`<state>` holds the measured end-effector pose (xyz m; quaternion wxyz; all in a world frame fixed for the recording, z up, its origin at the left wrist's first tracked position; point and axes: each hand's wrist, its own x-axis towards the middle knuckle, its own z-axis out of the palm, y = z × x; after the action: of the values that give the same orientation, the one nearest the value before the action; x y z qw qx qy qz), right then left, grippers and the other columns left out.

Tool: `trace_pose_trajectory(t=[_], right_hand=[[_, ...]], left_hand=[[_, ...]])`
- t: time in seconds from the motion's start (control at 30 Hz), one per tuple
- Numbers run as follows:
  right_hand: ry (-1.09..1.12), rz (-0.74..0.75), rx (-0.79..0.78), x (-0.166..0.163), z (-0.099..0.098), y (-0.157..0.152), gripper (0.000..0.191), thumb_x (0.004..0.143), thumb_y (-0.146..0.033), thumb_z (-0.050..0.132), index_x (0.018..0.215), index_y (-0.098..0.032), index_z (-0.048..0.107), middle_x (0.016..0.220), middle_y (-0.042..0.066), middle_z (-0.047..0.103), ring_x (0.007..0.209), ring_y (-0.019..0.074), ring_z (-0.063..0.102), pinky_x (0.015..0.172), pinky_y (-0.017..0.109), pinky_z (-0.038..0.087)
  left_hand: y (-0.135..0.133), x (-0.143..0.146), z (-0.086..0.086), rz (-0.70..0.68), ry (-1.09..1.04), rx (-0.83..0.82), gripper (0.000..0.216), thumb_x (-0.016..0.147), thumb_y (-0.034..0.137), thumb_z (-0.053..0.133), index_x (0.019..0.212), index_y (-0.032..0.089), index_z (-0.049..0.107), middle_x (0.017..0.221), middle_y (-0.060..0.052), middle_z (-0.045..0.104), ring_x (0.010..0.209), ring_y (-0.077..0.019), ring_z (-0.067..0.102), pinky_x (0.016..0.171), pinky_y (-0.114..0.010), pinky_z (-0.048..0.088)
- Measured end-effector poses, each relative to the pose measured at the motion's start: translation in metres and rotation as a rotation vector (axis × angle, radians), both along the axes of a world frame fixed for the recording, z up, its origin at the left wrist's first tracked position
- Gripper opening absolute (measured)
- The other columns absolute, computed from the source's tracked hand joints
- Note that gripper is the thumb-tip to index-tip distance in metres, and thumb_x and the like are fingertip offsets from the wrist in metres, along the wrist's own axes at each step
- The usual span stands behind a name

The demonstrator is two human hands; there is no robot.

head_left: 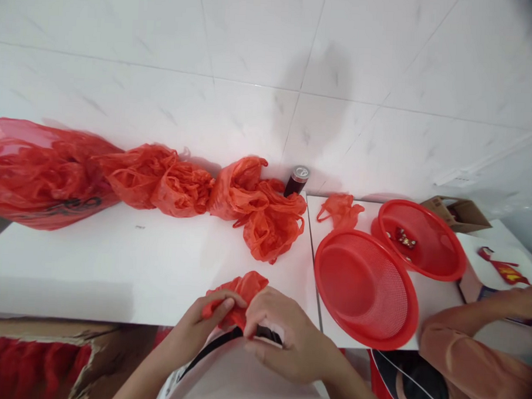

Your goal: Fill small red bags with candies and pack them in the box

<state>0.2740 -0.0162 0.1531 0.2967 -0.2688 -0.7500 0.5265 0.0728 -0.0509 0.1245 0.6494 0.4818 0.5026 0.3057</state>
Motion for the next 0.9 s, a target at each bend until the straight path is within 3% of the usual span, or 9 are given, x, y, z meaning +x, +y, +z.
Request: trace_pose_trajectory(t=[0.17,0.3,0.4,0.47,0.53,0.67,0.73,0.8,0.9], right_hand=[[-0.114,-0.077,0.054,-0.018,-0.026,0.012,0.028,0.096,-0.024,0.043,0.121,-0.024,0.057,0.116,0.005,0.065,0.106,0.0177,0.058,0.096,0.036,0.042],[-0.22,-0.085,-0.126,-0.027,-0.049,0.012,0.038,0.1,-0.026,0.036,0.134,-0.028,0.051,0.127,0.003,0.062,0.113,0.0177,0.058,0.1,0.036,0.041],[-0.191,-0.039,-0.289,-0.027,-0.05,0.012,0.04,0.097,-0.023,0.041,0.135,-0.032,0.049,0.126,0.0,0.062,0.114,0.0172,0.058,0.097,0.033,0.043],[-0.176,-0.006,-0.337,-0.025,-0.047,0.012,0.031,0.095,-0.023,0.043,0.122,-0.03,0.058,0.113,-0.001,0.066,0.103,0.0163,0.061,0.09,0.03,0.045],[-0.168,-0.031,-0.361,-0.024,-0.045,0.012,0.021,0.097,-0.028,0.042,0.102,-0.026,0.062,0.094,-0.002,0.066,0.086,0.0142,0.06,0.078,0.027,0.045],[-0.111,-0.17,-0.406,-0.017,-0.054,0.013,0.033,0.097,-0.044,0.04,0.074,-0.022,0.045,0.065,-0.006,0.042,0.06,0.0099,0.04,0.057,0.022,0.035],[-0.081,-0.274,-0.414,-0.009,-0.066,0.02,0.036,0.095,-0.049,0.043,0.071,-0.022,0.039,0.063,-0.007,0.036,0.059,0.0098,0.037,0.055,0.022,0.034],[-0.05,-0.417,-0.43,0.001,-0.082,0.03,0.038,0.093,-0.053,0.045,0.071,-0.022,0.039,0.064,-0.006,0.042,0.061,0.0111,0.043,0.059,0.023,0.039],[-0.043,-0.624,-0.417,0.014,-0.099,0.046,0.039,0.092,-0.057,0.042,0.073,-0.023,0.043,0.07,-0.002,0.055,0.069,0.0154,0.054,0.069,0.028,0.046]], left_hand=[[0.004,-0.006,-0.008,-0.162,0.228,0.212,0.019,0.085,0.017,0.052,0.081,0.02,0.071,0.087,-0.003,0.069,0.082,-0.0172,0.062,0.076,-0.027,0.049],[0.001,-0.006,-0.028,0.046,0.436,0.441,0.021,0.075,0.004,0.047,0.068,0.02,0.06,0.073,0.0,0.063,0.065,-0.0123,0.057,0.062,-0.022,0.046],[0.001,-0.002,-0.037,0.199,0.487,0.577,0.023,0.08,0.005,0.045,0.082,0.02,0.063,0.098,-0.004,0.064,0.082,-0.0141,0.063,0.072,-0.024,0.051],[0.002,0.0,-0.037,0.235,0.485,0.613,0.03,0.084,0.007,0.043,0.098,0.022,0.065,0.111,-0.007,0.063,0.097,-0.0162,0.064,0.083,-0.027,0.052],[0.003,-0.002,-0.032,0.158,0.464,0.597,0.037,0.087,0.01,0.042,0.114,0.025,0.063,0.118,-0.007,0.063,0.106,-0.0179,0.062,0.092,-0.03,0.051],[0.001,-0.019,-0.028,-0.09,0.432,0.401,0.036,0.097,0.027,0.04,0.127,0.028,0.06,0.119,-0.006,0.066,0.107,-0.02,0.062,0.096,-0.033,0.049],[-0.006,-0.032,-0.032,-0.094,0.439,0.291,0.038,0.099,0.034,0.036,0.124,0.027,0.063,0.114,-0.007,0.069,0.099,-0.0202,0.064,0.092,-0.033,0.051],[-0.014,-0.044,-0.039,-0.046,0.44,0.213,0.04,0.098,0.04,0.035,0.12,0.026,0.066,0.112,-0.008,0.069,0.097,-0.021,0.064,0.089,-0.033,0.052],[-0.023,-0.051,-0.047,0.076,0.396,0.162,0.041,0.097,0.044,0.038,0.121,0.026,0.065,0.12,-0.008,0.066,0.114,-0.0231,0.059,0.101,-0.036,0.045]])
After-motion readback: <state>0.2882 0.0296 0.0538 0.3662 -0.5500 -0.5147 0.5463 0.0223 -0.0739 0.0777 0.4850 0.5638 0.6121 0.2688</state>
